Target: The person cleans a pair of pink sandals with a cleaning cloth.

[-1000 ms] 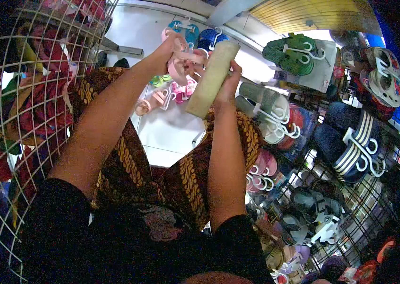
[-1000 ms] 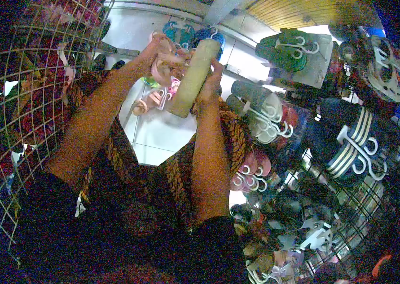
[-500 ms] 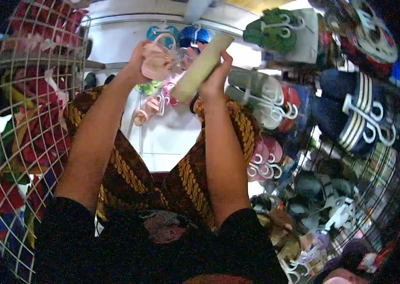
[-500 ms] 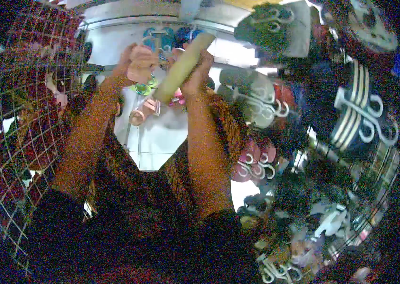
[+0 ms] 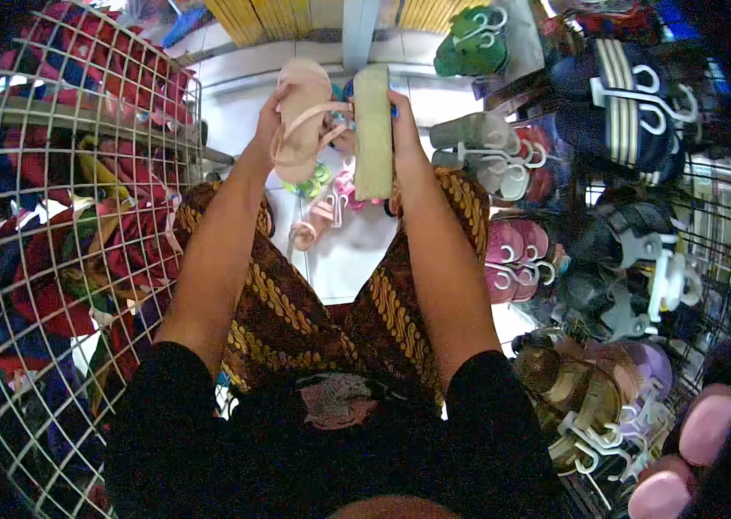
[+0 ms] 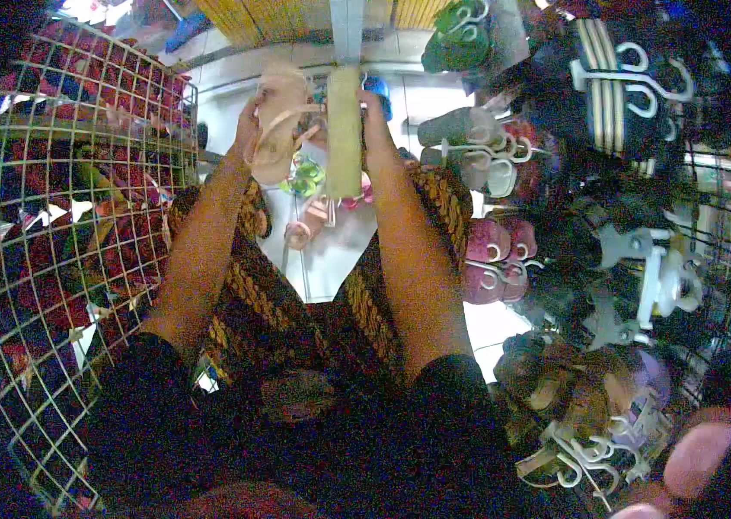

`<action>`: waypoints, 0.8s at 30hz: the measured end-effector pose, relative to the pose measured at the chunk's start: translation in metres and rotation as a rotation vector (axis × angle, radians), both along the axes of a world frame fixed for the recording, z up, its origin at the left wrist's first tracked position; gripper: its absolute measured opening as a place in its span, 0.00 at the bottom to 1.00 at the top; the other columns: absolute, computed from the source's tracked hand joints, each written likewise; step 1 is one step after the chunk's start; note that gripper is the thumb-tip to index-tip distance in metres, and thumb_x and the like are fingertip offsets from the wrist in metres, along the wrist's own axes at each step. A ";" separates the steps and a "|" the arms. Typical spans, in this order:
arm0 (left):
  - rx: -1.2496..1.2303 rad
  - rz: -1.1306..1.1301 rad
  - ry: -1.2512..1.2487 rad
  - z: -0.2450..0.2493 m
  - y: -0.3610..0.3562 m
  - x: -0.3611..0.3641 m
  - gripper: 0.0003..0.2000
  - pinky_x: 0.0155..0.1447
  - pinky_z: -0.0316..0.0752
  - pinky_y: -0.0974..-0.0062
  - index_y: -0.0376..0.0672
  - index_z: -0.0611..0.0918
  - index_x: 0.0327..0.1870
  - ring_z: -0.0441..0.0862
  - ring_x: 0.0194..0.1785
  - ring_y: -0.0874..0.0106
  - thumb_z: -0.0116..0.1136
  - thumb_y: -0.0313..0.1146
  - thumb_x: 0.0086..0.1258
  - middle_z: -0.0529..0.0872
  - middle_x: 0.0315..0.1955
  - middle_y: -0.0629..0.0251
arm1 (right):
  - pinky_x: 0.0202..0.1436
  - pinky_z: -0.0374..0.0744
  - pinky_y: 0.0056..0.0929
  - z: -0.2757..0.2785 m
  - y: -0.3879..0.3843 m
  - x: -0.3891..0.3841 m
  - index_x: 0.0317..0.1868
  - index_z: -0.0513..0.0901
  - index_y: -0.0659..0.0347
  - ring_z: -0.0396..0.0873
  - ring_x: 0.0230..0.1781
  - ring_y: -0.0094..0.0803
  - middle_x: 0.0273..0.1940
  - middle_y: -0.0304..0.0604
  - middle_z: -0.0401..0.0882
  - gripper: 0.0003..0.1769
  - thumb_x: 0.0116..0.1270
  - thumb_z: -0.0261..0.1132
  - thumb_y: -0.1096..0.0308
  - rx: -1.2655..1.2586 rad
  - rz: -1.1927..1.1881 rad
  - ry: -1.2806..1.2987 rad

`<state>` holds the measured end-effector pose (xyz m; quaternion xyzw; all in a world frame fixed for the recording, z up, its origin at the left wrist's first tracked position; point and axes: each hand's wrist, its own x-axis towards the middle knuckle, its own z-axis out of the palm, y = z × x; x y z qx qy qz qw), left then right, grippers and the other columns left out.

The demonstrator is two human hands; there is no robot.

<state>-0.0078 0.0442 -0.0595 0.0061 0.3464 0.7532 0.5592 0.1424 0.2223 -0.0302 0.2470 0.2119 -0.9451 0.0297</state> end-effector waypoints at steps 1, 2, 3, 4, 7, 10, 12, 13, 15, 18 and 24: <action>-0.051 -0.006 0.062 0.001 -0.002 0.001 0.29 0.45 0.81 0.57 0.41 0.75 0.60 0.84 0.44 0.57 0.49 0.56 0.68 0.84 0.47 0.52 | 0.46 0.82 0.43 0.007 -0.007 0.006 0.50 0.79 0.63 0.82 0.38 0.41 0.41 0.47 0.81 0.34 0.62 0.54 0.38 0.078 -0.021 0.042; -0.046 0.031 0.012 0.005 -0.001 0.007 0.28 0.44 0.81 0.58 0.41 0.75 0.59 0.83 0.43 0.57 0.49 0.56 0.68 0.84 0.46 0.54 | 0.37 0.83 0.37 0.009 -0.007 0.008 0.46 0.81 0.61 0.81 0.31 0.35 0.36 0.44 0.82 0.32 0.62 0.53 0.38 0.170 -0.048 0.094; -0.039 0.061 -0.044 0.010 -0.003 0.019 0.28 0.44 0.81 0.59 0.42 0.76 0.58 0.83 0.43 0.58 0.48 0.56 0.68 0.84 0.44 0.55 | 0.38 0.83 0.37 0.000 0.002 0.017 0.46 0.81 0.62 0.82 0.32 0.35 0.37 0.45 0.83 0.32 0.63 0.52 0.38 0.354 0.071 0.085; -0.032 0.032 -0.032 0.020 -0.004 0.029 0.27 0.45 0.81 0.59 0.42 0.77 0.57 0.83 0.43 0.58 0.48 0.56 0.68 0.84 0.43 0.57 | 0.37 0.82 0.36 0.102 -0.039 0.041 0.47 0.81 0.61 0.81 0.31 0.33 0.36 0.45 0.83 0.32 0.64 0.51 0.39 0.470 -0.125 -0.023; 0.077 -0.027 -0.016 0.036 -0.007 0.049 0.27 0.46 0.81 0.60 0.44 0.77 0.55 0.83 0.42 0.60 0.48 0.57 0.68 0.84 0.41 0.59 | 0.43 0.80 0.34 0.079 -0.022 0.050 0.48 0.81 0.60 0.81 0.36 0.36 0.42 0.47 0.82 0.28 0.66 0.56 0.43 0.419 0.141 -0.103; -0.002 0.120 0.192 0.039 -0.009 0.060 0.26 0.47 0.81 0.60 0.44 0.77 0.54 0.83 0.42 0.62 0.48 0.58 0.68 0.83 0.41 0.61 | 0.38 0.80 0.32 0.065 -0.027 0.062 0.48 0.79 0.59 0.78 0.32 0.30 0.36 0.40 0.79 0.26 0.67 0.56 0.44 0.688 0.031 -0.120; -0.070 0.193 0.328 0.036 -0.010 0.072 0.25 0.49 0.80 0.61 0.45 0.77 0.53 0.82 0.44 0.64 0.48 0.57 0.68 0.82 0.41 0.63 | 0.30 0.79 0.32 0.065 -0.028 0.077 0.47 0.78 0.57 0.78 0.28 0.30 0.32 0.40 0.77 0.25 0.67 0.54 0.44 0.757 0.019 -0.126; -0.042 0.189 0.381 0.043 -0.012 0.078 0.24 0.51 0.80 0.62 0.45 0.77 0.52 0.82 0.46 0.65 0.49 0.57 0.68 0.81 0.41 0.64 | 0.26 0.80 0.32 0.081 -0.029 0.089 0.48 0.78 0.57 0.79 0.26 0.31 0.31 0.41 0.77 0.25 0.68 0.53 0.44 0.757 0.083 -0.180; 0.017 0.027 0.181 0.066 -0.026 0.093 0.23 0.52 0.79 0.63 0.46 0.76 0.52 0.81 0.47 0.66 0.50 0.56 0.68 0.80 0.41 0.65 | 0.26 0.82 0.29 0.115 -0.045 0.124 0.53 0.76 0.58 0.81 0.27 0.32 0.37 0.46 0.80 0.28 0.68 0.51 0.43 0.536 0.134 -0.185; -0.027 0.032 0.154 0.088 -0.021 0.111 0.22 0.51 0.80 0.63 0.47 0.74 0.52 0.81 0.44 0.66 0.51 0.55 0.67 0.80 0.40 0.65 | 0.29 0.85 0.26 0.126 -0.048 0.145 0.59 0.74 0.61 0.84 0.31 0.33 0.47 0.53 0.83 0.32 0.68 0.50 0.42 0.495 -0.030 -0.145; -0.131 0.063 -0.148 0.132 -0.041 0.180 0.22 0.56 0.77 0.58 0.45 0.76 0.52 0.81 0.45 0.62 0.54 0.52 0.66 0.80 0.42 0.60 | 0.41 0.83 0.36 0.160 -0.072 0.184 0.59 0.73 0.66 0.82 0.40 0.39 0.51 0.55 0.80 0.35 0.67 0.49 0.43 0.355 -0.307 0.069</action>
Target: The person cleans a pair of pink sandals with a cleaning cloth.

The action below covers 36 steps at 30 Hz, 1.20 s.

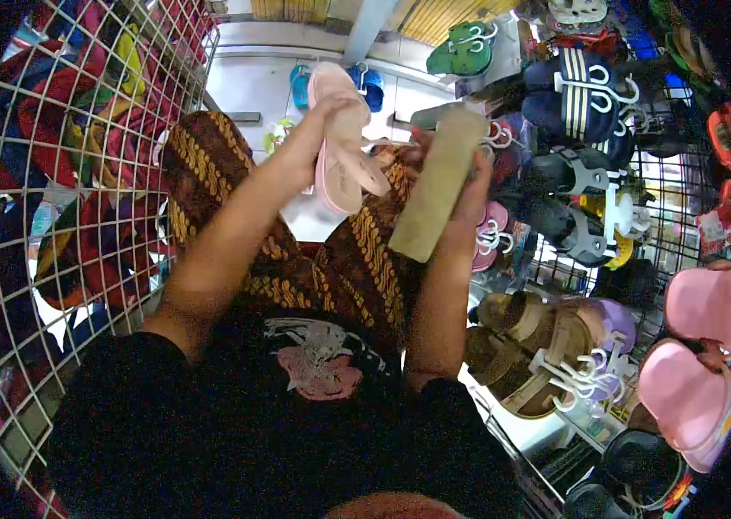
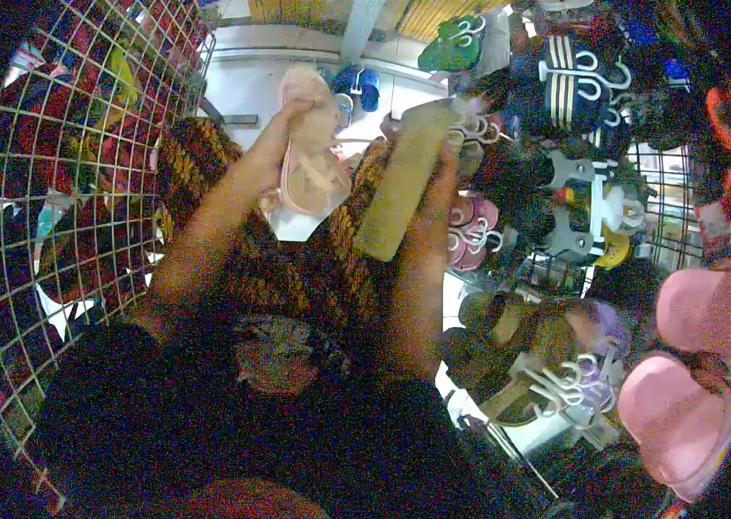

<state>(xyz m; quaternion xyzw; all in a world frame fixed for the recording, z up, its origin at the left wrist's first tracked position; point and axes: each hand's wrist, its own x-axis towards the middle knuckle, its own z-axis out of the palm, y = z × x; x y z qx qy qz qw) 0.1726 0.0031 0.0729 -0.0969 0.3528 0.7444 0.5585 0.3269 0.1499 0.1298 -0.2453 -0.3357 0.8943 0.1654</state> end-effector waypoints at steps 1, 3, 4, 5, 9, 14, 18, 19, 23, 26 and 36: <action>0.041 0.002 -0.078 -0.002 -0.004 0.007 0.22 0.56 0.77 0.57 0.46 0.76 0.52 0.81 0.46 0.61 0.54 0.52 0.66 0.80 0.43 0.59 | 0.43 0.83 0.36 0.007 -0.007 0.006 0.60 0.73 0.66 0.83 0.42 0.39 0.54 0.57 0.79 0.35 0.68 0.49 0.42 0.008 -0.062 0.013; 0.118 0.003 -0.242 -0.014 -0.012 0.022 0.21 0.57 0.76 0.55 0.46 0.77 0.52 0.81 0.47 0.58 0.52 0.51 0.67 0.81 0.45 0.57 | 0.44 0.82 0.38 -0.008 -0.015 0.021 0.56 0.74 0.65 0.82 0.42 0.41 0.50 0.56 0.80 0.31 0.70 0.46 0.45 0.043 -0.309 -0.087; 0.170 -0.010 -0.270 -0.022 -0.015 0.025 0.22 0.57 0.76 0.54 0.46 0.77 0.52 0.81 0.49 0.58 0.52 0.53 0.66 0.81 0.46 0.57 | 0.44 0.81 0.40 -0.021 -0.021 0.031 0.55 0.75 0.65 0.81 0.42 0.41 0.48 0.55 0.81 0.30 0.71 0.45 0.46 0.063 -0.427 -0.148; 0.224 -0.013 -0.302 -0.033 -0.017 0.025 0.23 0.57 0.75 0.52 0.46 0.77 0.51 0.80 0.50 0.57 0.51 0.54 0.65 0.81 0.46 0.56 | 0.45 0.81 0.41 -0.032 -0.026 0.041 0.53 0.75 0.64 0.81 0.42 0.42 0.46 0.55 0.81 0.29 0.72 0.44 0.47 0.087 -0.536 -0.213; 0.298 0.108 -0.320 -0.050 -0.015 0.039 0.28 0.56 0.73 0.50 0.46 0.77 0.51 0.79 0.52 0.55 0.49 0.61 0.60 0.81 0.48 0.53 | 0.54 0.77 0.41 -0.033 -0.056 0.085 0.56 0.73 0.69 0.79 0.47 0.46 0.50 0.56 0.80 0.27 0.74 0.50 0.51 0.774 -0.213 -0.500; 0.733 0.031 -0.517 -0.067 -0.013 0.040 0.31 0.60 0.71 0.49 0.46 0.74 0.54 0.78 0.53 0.54 0.47 0.63 0.60 0.79 0.48 0.51 | 0.63 0.71 0.41 0.020 -0.081 0.086 0.65 0.66 0.74 0.73 0.61 0.54 0.60 0.63 0.73 0.35 0.68 0.64 0.56 1.513 0.272 -0.711; 0.248 0.248 -0.375 -0.043 -0.008 0.048 0.28 0.61 0.70 0.45 0.47 0.74 0.55 0.79 0.54 0.51 0.47 0.61 0.65 0.79 0.47 0.50 | 0.58 0.74 0.42 0.020 -0.084 0.087 0.63 0.69 0.71 0.76 0.54 0.56 0.55 0.63 0.75 0.33 0.64 0.67 0.58 1.685 0.435 -0.782; 0.281 0.227 -0.388 -0.045 -0.009 0.049 0.27 0.61 0.70 0.44 0.47 0.73 0.55 0.79 0.54 0.51 0.47 0.60 0.66 0.79 0.47 0.50 | 0.57 0.75 0.42 0.018 -0.083 0.088 0.63 0.69 0.70 0.77 0.52 0.55 0.54 0.62 0.76 0.33 0.64 0.68 0.58 1.727 0.458 -0.776; 0.227 0.285 -0.308 -0.043 -0.008 0.054 0.26 0.56 0.75 0.48 0.46 0.74 0.54 0.81 0.49 0.53 0.46 0.59 0.67 0.79 0.45 0.52 | 0.52 0.77 0.43 0.013 -0.089 0.081 0.63 0.71 0.66 0.78 0.48 0.53 0.48 0.58 0.77 0.32 0.62 0.69 0.58 1.760 0.528 -0.804; 0.136 0.239 -0.226 -0.028 -0.011 0.069 0.25 0.52 0.79 0.54 0.44 0.74 0.53 0.81 0.46 0.59 0.45 0.57 0.69 0.79 0.41 0.56 | 0.50 0.77 0.44 0.001 -0.103 0.074 0.62 0.72 0.64 0.78 0.47 0.53 0.47 0.57 0.77 0.30 0.63 0.68 0.58 1.755 0.502 -0.772; 0.325 0.261 -0.206 -0.022 -0.015 0.078 0.25 0.57 0.79 0.58 0.42 0.72 0.56 0.81 0.48 0.59 0.45 0.54 0.71 0.78 0.44 0.56 | 0.46 0.77 0.45 -0.012 -0.102 0.083 0.59 0.74 0.63 0.77 0.45 0.55 0.45 0.57 0.76 0.25 0.66 0.65 0.59 1.899 0.455 -0.751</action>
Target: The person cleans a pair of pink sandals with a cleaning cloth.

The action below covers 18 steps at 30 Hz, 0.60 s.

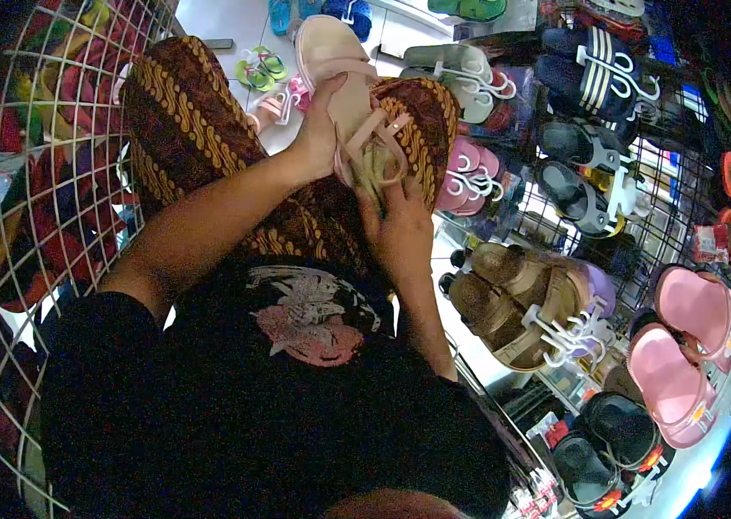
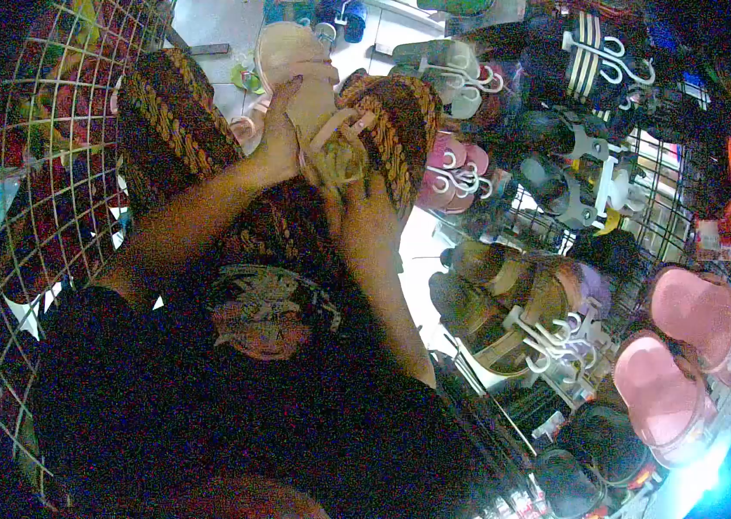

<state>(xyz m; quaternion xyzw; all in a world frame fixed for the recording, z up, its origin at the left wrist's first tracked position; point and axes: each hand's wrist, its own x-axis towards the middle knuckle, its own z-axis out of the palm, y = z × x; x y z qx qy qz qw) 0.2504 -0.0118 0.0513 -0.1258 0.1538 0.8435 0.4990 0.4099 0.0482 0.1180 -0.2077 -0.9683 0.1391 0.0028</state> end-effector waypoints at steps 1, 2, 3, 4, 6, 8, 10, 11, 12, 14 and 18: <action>-0.014 0.014 -0.014 0.006 0.000 -0.001 0.25 0.58 0.79 0.58 0.41 0.72 0.57 0.81 0.48 0.58 0.46 0.53 0.71 0.78 0.46 0.56 | 0.45 0.77 0.46 0.002 -0.001 -0.002 0.58 0.75 0.64 0.77 0.44 0.55 0.44 0.57 0.75 0.25 0.66 0.66 0.59 -0.014 0.035 0.049; -0.006 0.020 -0.040 0.003 0.000 -0.002 0.25 0.58 0.79 0.59 0.41 0.71 0.57 0.81 0.49 0.58 0.46 0.53 0.71 0.78 0.46 0.56 | 0.45 0.77 0.47 0.007 0.000 -0.002 0.54 0.77 0.64 0.77 0.44 0.54 0.44 0.56 0.75 0.22 0.65 0.66 0.59 -0.095 0.063 0.074; 0.003 0.025 -0.065 -0.001 0.001 -0.003 0.25 0.59 0.78 0.59 0.41 0.71 0.58 0.81 0.50 0.57 0.46 0.53 0.71 0.77 0.47 0.57 | 0.45 0.76 0.47 0.011 0.003 -0.001 0.53 0.77 0.64 0.77 0.44 0.55 0.44 0.56 0.75 0.22 0.64 0.67 0.60 -0.109 0.001 -0.011; 0.012 0.027 -0.090 -0.005 0.002 -0.002 0.25 0.59 0.78 0.60 0.40 0.70 0.59 0.81 0.51 0.57 0.46 0.52 0.72 0.77 0.48 0.57 | 0.46 0.76 0.47 0.014 0.006 0.000 0.53 0.77 0.64 0.77 0.44 0.55 0.44 0.56 0.75 0.21 0.64 0.67 0.60 -0.121 -0.064 -0.097; -0.045 0.045 0.065 -0.009 0.006 0.002 0.25 0.60 0.78 0.61 0.40 0.71 0.58 0.81 0.51 0.58 0.46 0.52 0.72 0.77 0.47 0.57 | 0.48 0.76 0.47 0.004 0.006 0.003 0.51 0.77 0.65 0.77 0.44 0.55 0.44 0.55 0.76 0.21 0.63 0.68 0.61 -0.040 -0.099 -0.053; -0.052 0.039 0.070 -0.010 0.007 0.006 0.24 0.60 0.78 0.62 0.41 0.72 0.57 0.81 0.51 0.59 0.46 0.53 0.72 0.77 0.47 0.57 | 0.48 0.76 0.46 -0.001 -0.001 0.006 0.50 0.77 0.65 0.77 0.44 0.56 0.43 0.56 0.76 0.21 0.63 0.68 0.60 -0.069 -0.013 0.034; -0.012 0.014 -0.052 -0.005 0.004 0.000 0.24 0.59 0.78 0.62 0.41 0.72 0.56 0.81 0.51 0.60 0.46 0.53 0.72 0.77 0.46 0.58 | 0.49 0.76 0.46 0.006 -0.003 0.003 0.51 0.78 0.66 0.76 0.45 0.56 0.45 0.57 0.76 0.21 0.63 0.67 0.60 -0.158 0.019 0.044; 0.039 0.010 -0.031 -0.008 0.002 -0.002 0.24 0.58 0.79 0.62 0.41 0.72 0.56 0.81 0.51 0.61 0.46 0.53 0.72 0.77 0.46 0.58 | 0.50 0.76 0.46 0.010 -0.003 0.002 0.51 0.78 0.66 0.76 0.45 0.57 0.45 0.57 0.76 0.21 0.63 0.67 0.60 -0.204 0.035 0.047; 0.088 0.001 -0.011 -0.015 0.000 -0.002 0.24 0.58 0.79 0.62 0.41 0.72 0.56 0.81 0.51 0.61 0.45 0.53 0.72 0.77 0.46 0.58 | 0.50 0.76 0.46 0.014 -0.002 0.003 0.51 0.78 0.66 0.76 0.46 0.57 0.46 0.57 0.76 0.21 0.63 0.67 0.60 -0.256 -0.014 -0.004; 0.039 0.030 -0.044 -0.033 0.008 0.002 0.25 0.58 0.79 0.59 0.40 0.72 0.57 0.82 0.51 0.60 0.44 0.53 0.72 0.78 0.44 0.58 | 0.50 0.76 0.46 0.008 -0.001 0.006 0.52 0.78 0.65 0.76 0.46 0.57 0.45 0.57 0.77 0.22 0.63 0.67 0.60 -0.179 -0.067 -0.045; 0.026 0.003 0.171 -0.020 0.011 0.004 0.37 0.71 0.66 0.54 0.38 0.69 0.61 0.71 0.65 0.47 0.47 0.65 0.64 0.70 0.63 0.47 | 0.49 0.76 0.46 0.001 -0.012 0.001 0.53 0.78 0.64 0.77 0.45 0.55 0.43 0.56 0.78 0.23 0.62 0.69 0.60 -0.148 -0.102 0.031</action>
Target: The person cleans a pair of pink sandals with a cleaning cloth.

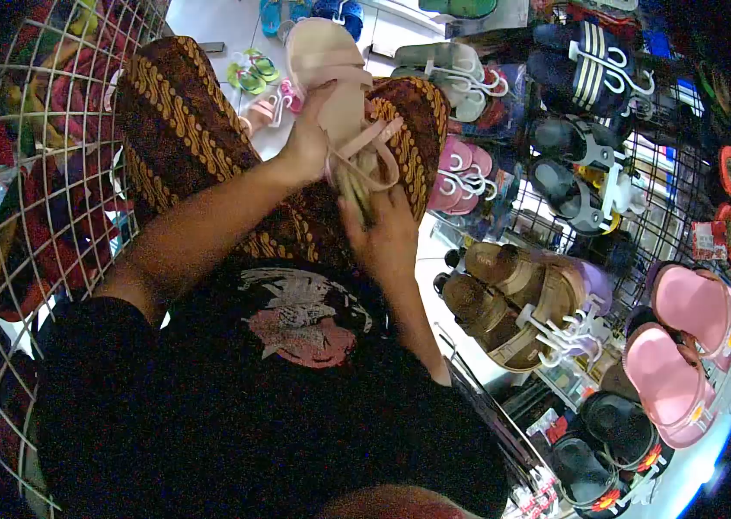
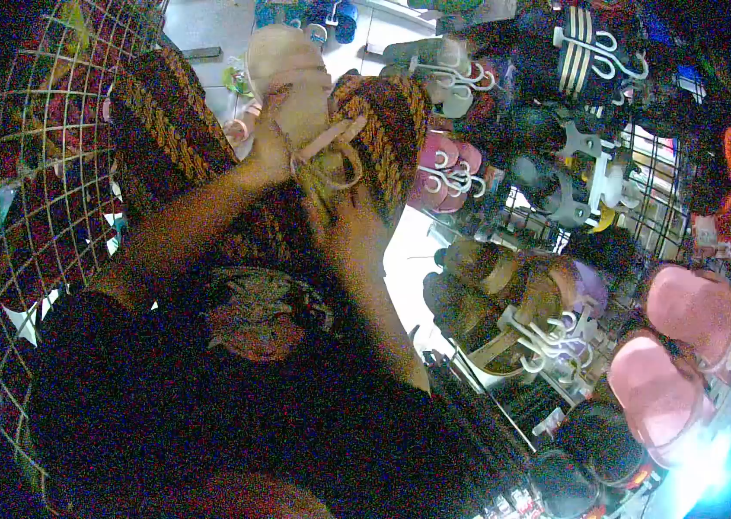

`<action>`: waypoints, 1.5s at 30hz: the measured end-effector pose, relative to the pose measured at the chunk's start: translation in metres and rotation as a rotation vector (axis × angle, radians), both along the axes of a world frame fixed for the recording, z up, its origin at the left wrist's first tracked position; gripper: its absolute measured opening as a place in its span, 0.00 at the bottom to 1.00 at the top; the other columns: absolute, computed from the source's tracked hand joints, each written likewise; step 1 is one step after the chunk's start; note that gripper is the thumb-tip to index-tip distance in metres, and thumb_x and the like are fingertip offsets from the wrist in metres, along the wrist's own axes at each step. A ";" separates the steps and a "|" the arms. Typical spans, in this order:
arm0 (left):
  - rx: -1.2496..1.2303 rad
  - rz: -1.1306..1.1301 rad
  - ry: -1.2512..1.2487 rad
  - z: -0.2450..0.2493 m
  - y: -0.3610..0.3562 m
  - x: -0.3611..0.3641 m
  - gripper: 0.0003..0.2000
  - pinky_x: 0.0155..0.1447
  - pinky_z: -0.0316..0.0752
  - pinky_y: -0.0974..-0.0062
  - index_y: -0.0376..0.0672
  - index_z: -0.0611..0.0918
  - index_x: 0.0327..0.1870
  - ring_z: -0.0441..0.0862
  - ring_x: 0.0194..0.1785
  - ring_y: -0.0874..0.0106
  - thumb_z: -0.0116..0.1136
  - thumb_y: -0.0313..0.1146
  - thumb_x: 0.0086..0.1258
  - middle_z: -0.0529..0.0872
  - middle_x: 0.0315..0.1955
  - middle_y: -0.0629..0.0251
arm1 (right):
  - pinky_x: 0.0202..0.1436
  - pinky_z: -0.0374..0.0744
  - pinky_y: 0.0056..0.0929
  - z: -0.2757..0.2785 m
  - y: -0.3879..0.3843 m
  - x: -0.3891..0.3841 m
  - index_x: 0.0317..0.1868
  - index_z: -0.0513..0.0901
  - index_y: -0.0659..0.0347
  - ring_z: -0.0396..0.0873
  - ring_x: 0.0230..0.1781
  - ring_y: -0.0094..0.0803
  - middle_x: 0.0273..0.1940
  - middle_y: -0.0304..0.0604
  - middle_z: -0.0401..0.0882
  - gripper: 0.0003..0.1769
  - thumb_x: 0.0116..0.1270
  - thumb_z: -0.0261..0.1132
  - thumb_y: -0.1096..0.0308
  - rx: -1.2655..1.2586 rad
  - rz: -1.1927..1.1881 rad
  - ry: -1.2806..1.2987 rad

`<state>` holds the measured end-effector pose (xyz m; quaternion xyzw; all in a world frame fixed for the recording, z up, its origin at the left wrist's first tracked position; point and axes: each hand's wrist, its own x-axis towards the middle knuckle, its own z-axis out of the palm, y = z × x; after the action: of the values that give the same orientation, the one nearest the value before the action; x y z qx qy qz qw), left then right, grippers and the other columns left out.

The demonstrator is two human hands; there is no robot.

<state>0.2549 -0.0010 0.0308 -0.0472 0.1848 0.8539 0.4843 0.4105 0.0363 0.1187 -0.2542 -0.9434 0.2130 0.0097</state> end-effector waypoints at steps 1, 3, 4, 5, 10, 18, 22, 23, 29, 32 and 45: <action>-0.025 0.016 -0.082 0.005 -0.002 -0.003 0.38 0.71 0.66 0.54 0.38 0.67 0.63 0.70 0.66 0.47 0.47 0.65 0.64 0.69 0.64 0.47 | 0.49 0.76 0.45 0.002 0.003 0.003 0.53 0.78 0.64 0.77 0.45 0.55 0.43 0.56 0.78 0.23 0.62 0.69 0.60 -0.040 0.044 0.001; -0.079 0.028 -0.242 0.022 -0.008 -0.008 0.41 0.71 0.66 0.54 0.37 0.63 0.68 0.69 0.67 0.46 0.46 0.64 0.65 0.66 0.67 0.47 | 0.47 0.77 0.45 0.005 0.011 0.012 0.53 0.78 0.64 0.78 0.44 0.54 0.42 0.55 0.78 0.23 0.61 0.70 0.60 -0.123 0.113 0.006; 0.095 -0.003 -0.427 0.009 -0.007 -0.007 0.26 0.64 0.75 0.61 0.39 0.72 0.57 0.79 0.53 0.59 0.44 0.54 0.72 0.77 0.46 0.55 | 0.47 0.77 0.44 0.013 0.009 0.010 0.52 0.78 0.65 0.78 0.43 0.53 0.41 0.55 0.77 0.24 0.61 0.70 0.59 -0.090 -0.002 -0.168; 0.065 -0.007 -0.362 0.001 -0.003 -0.003 0.26 0.64 0.76 0.61 0.39 0.72 0.56 0.79 0.53 0.60 0.44 0.54 0.72 0.77 0.46 0.55 | 0.46 0.77 0.43 0.012 0.012 0.008 0.51 0.78 0.65 0.79 0.42 0.53 0.41 0.56 0.77 0.24 0.60 0.71 0.59 -0.066 -0.026 -0.102; 0.059 -0.034 -0.156 -0.008 0.002 -0.005 0.27 0.58 0.77 0.59 0.40 0.73 0.56 0.80 0.50 0.58 0.42 0.57 0.71 0.79 0.44 0.55 | 0.46 0.78 0.40 0.009 0.007 0.021 0.53 0.76 0.67 0.79 0.43 0.51 0.44 0.53 0.79 0.23 0.61 0.69 0.63 -0.224 0.154 -0.032; -0.218 -0.090 0.017 0.020 -0.010 -0.087 0.26 0.60 0.75 0.53 0.34 0.73 0.55 0.80 0.55 0.52 0.43 0.49 0.69 0.81 0.44 0.52 | 0.26 0.79 0.31 -0.064 0.085 0.050 0.51 0.74 0.64 0.79 0.28 0.32 0.36 0.47 0.80 0.27 0.72 0.49 0.46 -1.449 -0.664 0.491; -0.398 -0.018 0.177 -0.008 -0.027 -0.123 0.19 0.52 0.81 0.59 0.33 0.72 0.58 0.83 0.49 0.59 0.47 0.37 0.72 0.82 0.46 0.53 | 0.23 0.80 0.29 -0.083 0.090 0.024 0.48 0.74 0.65 0.79 0.22 0.32 0.35 0.48 0.80 0.23 0.74 0.51 0.50 -1.087 -0.534 0.450; -0.458 0.008 0.235 -0.015 -0.027 -0.128 0.18 0.51 0.82 0.61 0.34 0.72 0.58 0.83 0.48 0.60 0.49 0.34 0.72 0.82 0.46 0.53 | 0.22 0.80 0.30 -0.096 0.092 0.022 0.47 0.73 0.65 0.79 0.21 0.32 0.35 0.49 0.81 0.21 0.74 0.51 0.52 -0.970 -0.536 0.466; -0.757 -0.007 0.501 0.001 -0.006 -0.133 0.17 0.45 0.82 0.67 0.33 0.78 0.54 0.84 0.41 0.65 0.59 0.31 0.67 0.84 0.44 0.58 | 0.22 0.81 0.31 -0.114 0.099 0.014 0.47 0.73 0.65 0.80 0.22 0.33 0.36 0.50 0.82 0.21 0.76 0.49 0.54 -0.909 -0.611 0.435; -0.824 -0.145 0.669 -0.057 0.012 -0.162 0.14 0.44 0.81 0.67 0.34 0.80 0.51 0.84 0.39 0.68 0.59 0.30 0.66 0.85 0.42 0.61 | 0.22 0.81 0.31 -0.123 0.095 0.017 0.48 0.73 0.66 0.81 0.22 0.33 0.36 0.51 0.82 0.20 0.76 0.47 0.54 -0.915 -0.635 0.431; -0.815 -0.501 -0.003 -0.284 0.013 -0.145 0.15 0.38 0.82 0.57 0.45 0.76 0.54 0.84 0.39 0.61 0.57 0.32 0.67 0.82 0.42 0.60 | 0.21 0.82 0.33 -0.083 0.090 0.016 0.52 0.71 0.65 0.82 0.21 0.38 0.34 0.54 0.82 0.16 0.76 0.47 0.61 -0.953 -0.789 0.190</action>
<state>0.1102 0.0117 -0.2528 -0.1884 0.5098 0.5687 0.6174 0.4266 0.1262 0.0358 -0.5399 -0.5750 0.6121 0.0569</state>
